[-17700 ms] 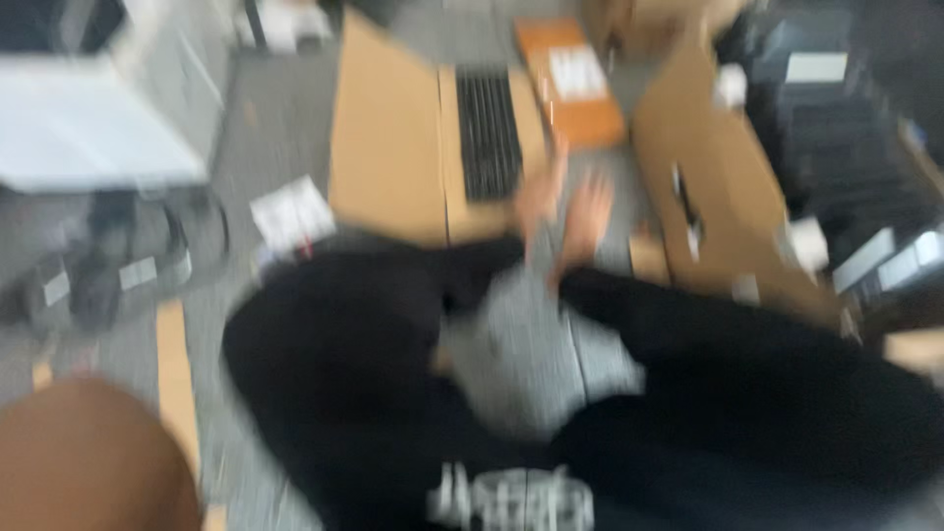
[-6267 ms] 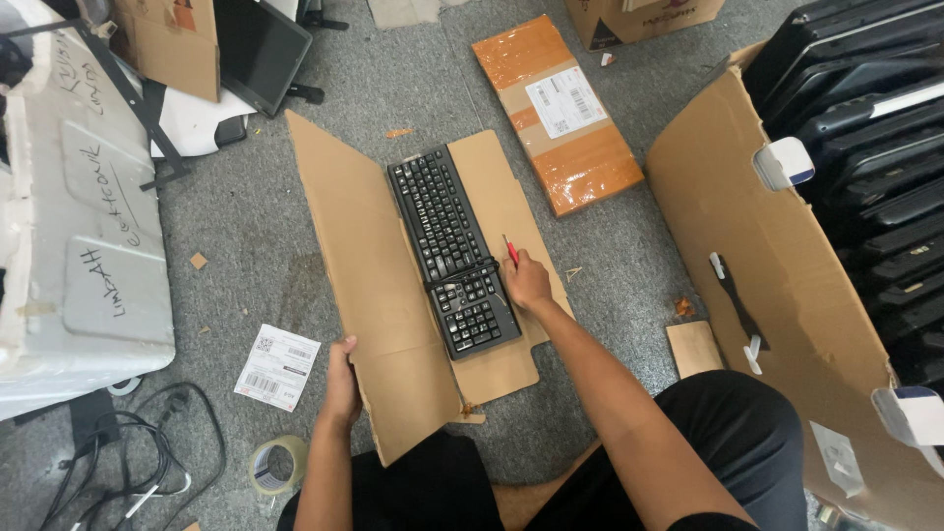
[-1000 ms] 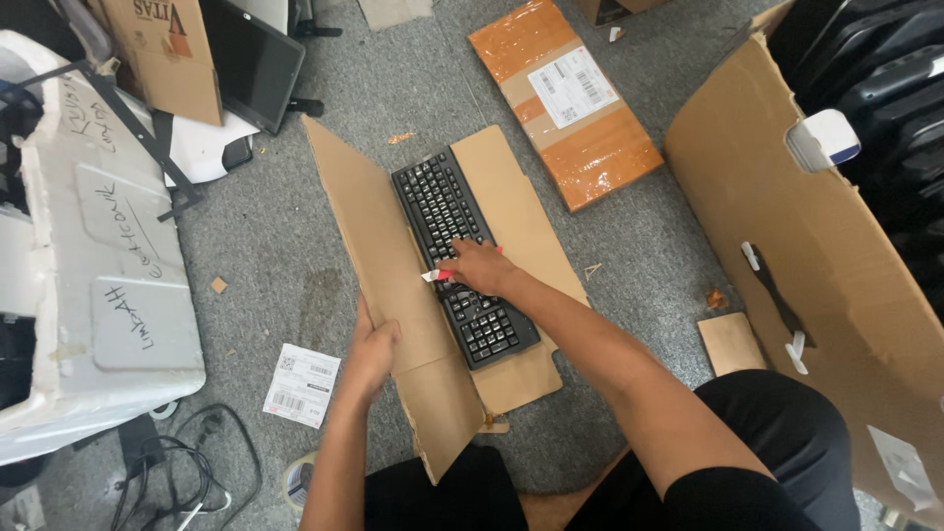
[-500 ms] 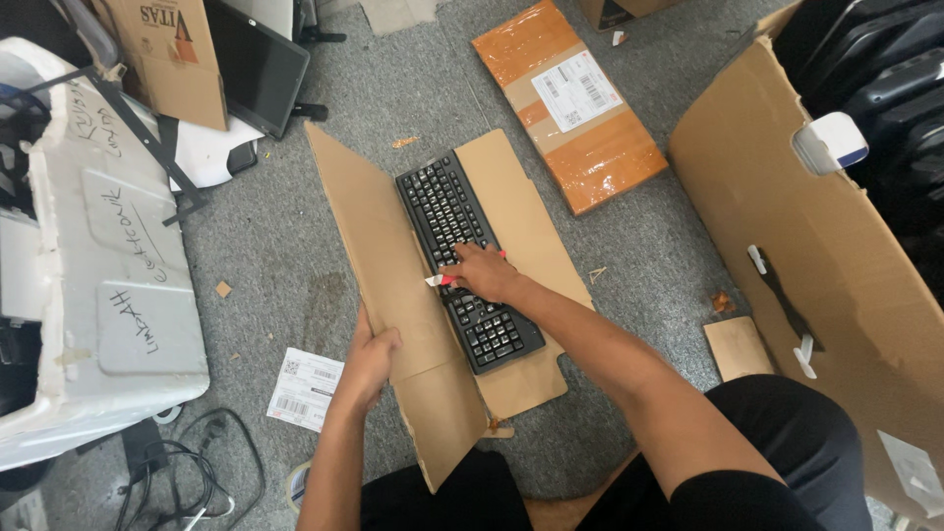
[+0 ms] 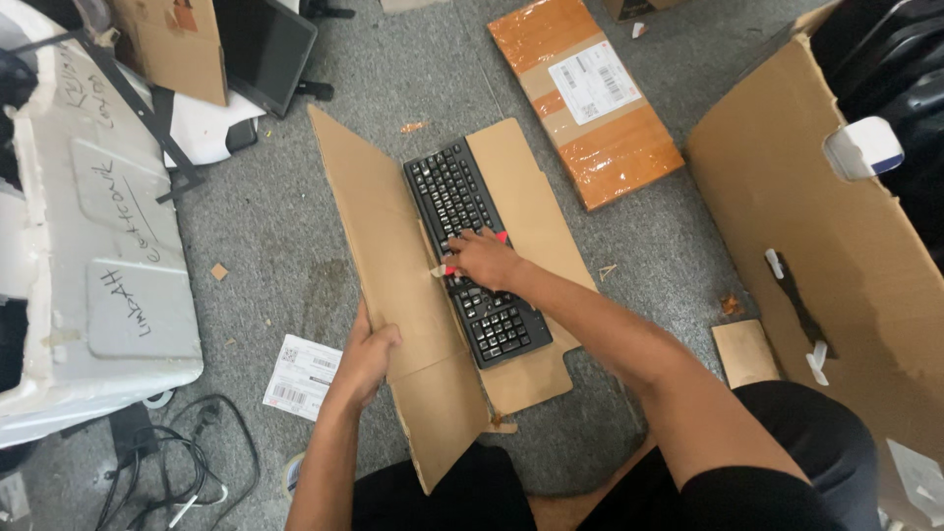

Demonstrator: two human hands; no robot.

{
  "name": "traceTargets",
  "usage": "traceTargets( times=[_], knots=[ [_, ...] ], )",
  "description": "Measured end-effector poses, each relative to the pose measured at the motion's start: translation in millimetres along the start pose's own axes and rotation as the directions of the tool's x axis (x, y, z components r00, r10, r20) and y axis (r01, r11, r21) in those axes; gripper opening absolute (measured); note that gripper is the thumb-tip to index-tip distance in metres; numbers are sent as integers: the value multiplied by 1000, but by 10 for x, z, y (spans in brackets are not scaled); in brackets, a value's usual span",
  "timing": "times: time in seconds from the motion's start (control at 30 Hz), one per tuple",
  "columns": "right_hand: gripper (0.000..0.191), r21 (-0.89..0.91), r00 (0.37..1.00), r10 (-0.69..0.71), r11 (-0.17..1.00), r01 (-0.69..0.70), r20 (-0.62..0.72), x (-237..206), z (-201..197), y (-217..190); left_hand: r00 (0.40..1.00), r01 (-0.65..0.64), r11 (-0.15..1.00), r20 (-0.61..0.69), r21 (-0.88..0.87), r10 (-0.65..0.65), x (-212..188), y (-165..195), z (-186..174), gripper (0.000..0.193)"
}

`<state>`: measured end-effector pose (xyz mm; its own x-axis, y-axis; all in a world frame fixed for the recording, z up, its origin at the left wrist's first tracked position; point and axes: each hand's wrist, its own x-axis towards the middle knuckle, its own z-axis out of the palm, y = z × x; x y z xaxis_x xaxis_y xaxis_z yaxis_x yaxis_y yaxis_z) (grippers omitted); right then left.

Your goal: The person sits on the floor and uses a utility knife to cut a flattened cardboard box into strips, cutting along the fold lines and trimming edges while a keyboard rests beside the work.

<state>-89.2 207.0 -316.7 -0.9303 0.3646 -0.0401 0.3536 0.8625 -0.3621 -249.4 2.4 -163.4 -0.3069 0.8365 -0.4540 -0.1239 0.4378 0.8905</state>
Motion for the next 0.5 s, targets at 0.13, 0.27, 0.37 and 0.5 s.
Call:
traceTargets(
  times=[0.13, 0.27, 0.37, 0.5],
  knots=[
    [35, -54, 999, -29, 998, 27, -42, 72, -33, -38, 1000, 4, 1000, 27, -21, -4, 37, -74, -78, 87],
    [36, -53, 1000, -28, 998, 27, -13, 134, -57, -136, 1000, -7, 998, -1, -63, 7, 45, -188, -236, 89],
    [35, -34, 998, 34, 999, -33, 48, 129, -62, -206, 998, 52, 996, -31, -77, -55, 49, -302, -321, 88],
    [33, -37, 999, 30, 999, -30, -12, 96, -131, -279, 998, 50, 993, -27, -105, -53, 85, -444, -474, 79]
  ],
)
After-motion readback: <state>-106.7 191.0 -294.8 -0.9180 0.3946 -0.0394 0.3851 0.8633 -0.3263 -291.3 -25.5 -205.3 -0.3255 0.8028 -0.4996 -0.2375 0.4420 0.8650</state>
